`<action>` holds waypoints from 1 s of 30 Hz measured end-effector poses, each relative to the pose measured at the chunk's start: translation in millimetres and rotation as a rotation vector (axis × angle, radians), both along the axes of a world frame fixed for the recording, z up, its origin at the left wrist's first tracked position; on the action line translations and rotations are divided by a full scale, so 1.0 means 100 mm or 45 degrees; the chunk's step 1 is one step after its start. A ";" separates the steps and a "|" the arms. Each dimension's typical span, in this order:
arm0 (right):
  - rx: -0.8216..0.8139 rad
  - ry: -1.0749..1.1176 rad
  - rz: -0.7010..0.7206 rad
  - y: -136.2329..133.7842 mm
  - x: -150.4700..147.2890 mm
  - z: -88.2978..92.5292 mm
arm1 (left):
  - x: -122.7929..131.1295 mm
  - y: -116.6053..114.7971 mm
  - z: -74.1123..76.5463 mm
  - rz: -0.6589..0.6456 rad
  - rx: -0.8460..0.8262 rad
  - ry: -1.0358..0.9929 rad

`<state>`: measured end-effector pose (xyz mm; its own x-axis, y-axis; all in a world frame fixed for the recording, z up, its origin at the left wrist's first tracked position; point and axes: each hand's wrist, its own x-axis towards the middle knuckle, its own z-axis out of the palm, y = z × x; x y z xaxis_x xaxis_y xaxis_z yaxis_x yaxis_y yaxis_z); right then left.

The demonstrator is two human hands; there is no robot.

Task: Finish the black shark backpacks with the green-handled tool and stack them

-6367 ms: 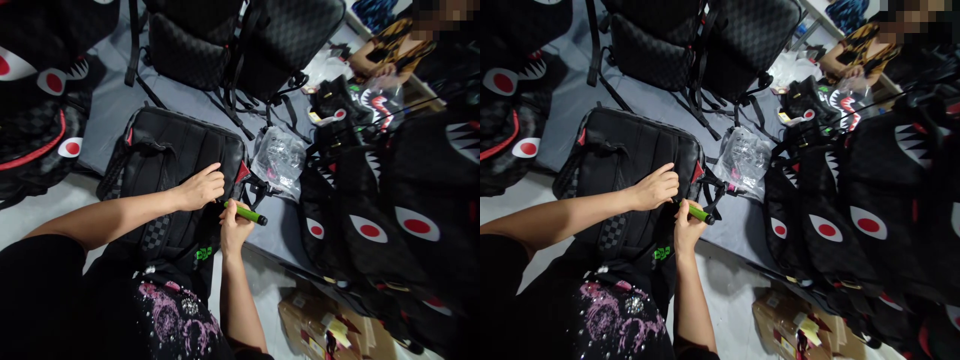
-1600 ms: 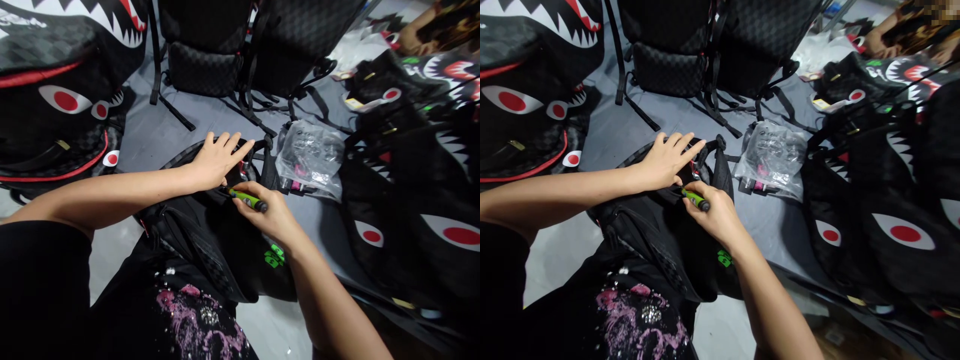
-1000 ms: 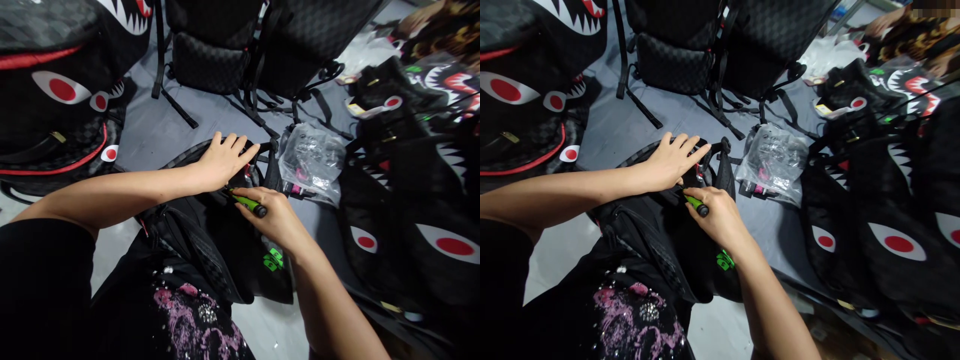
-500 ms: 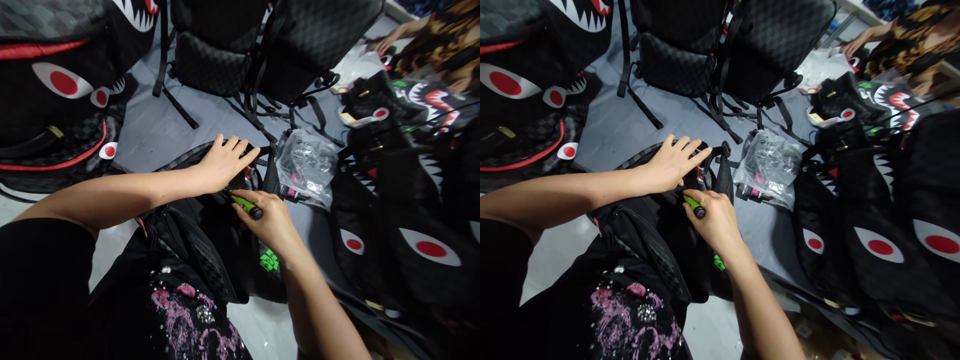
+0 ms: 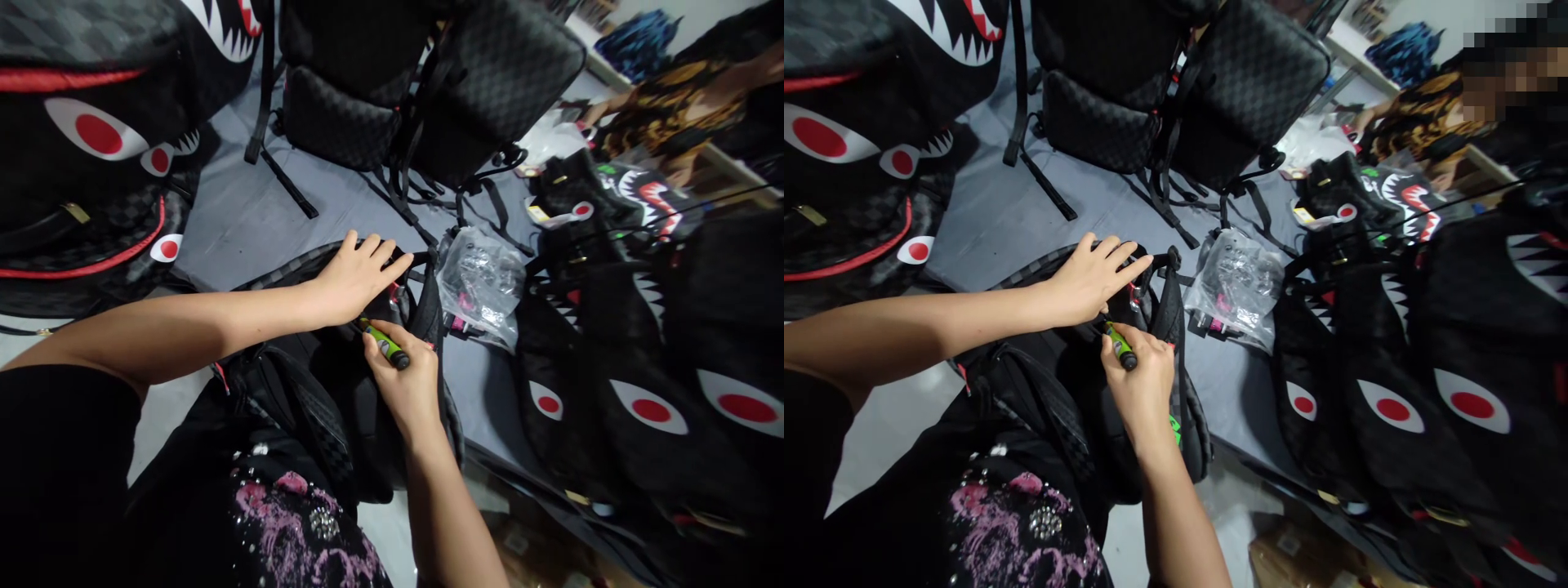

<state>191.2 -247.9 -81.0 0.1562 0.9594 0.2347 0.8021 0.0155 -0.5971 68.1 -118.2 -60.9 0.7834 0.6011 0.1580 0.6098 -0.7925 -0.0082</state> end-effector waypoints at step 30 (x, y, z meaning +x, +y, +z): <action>0.330 0.363 0.088 0.10 -0.36 -0.24 | -0.21 -0.13 0.46 0.339 -0.161 0.515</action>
<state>154.7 -237.4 -105.2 0.1874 0.8845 0.4272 0.5964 0.2431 -0.7650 46.8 -131.4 -15.0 0.5835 0.7835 -0.2137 0.7590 -0.6197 -0.1999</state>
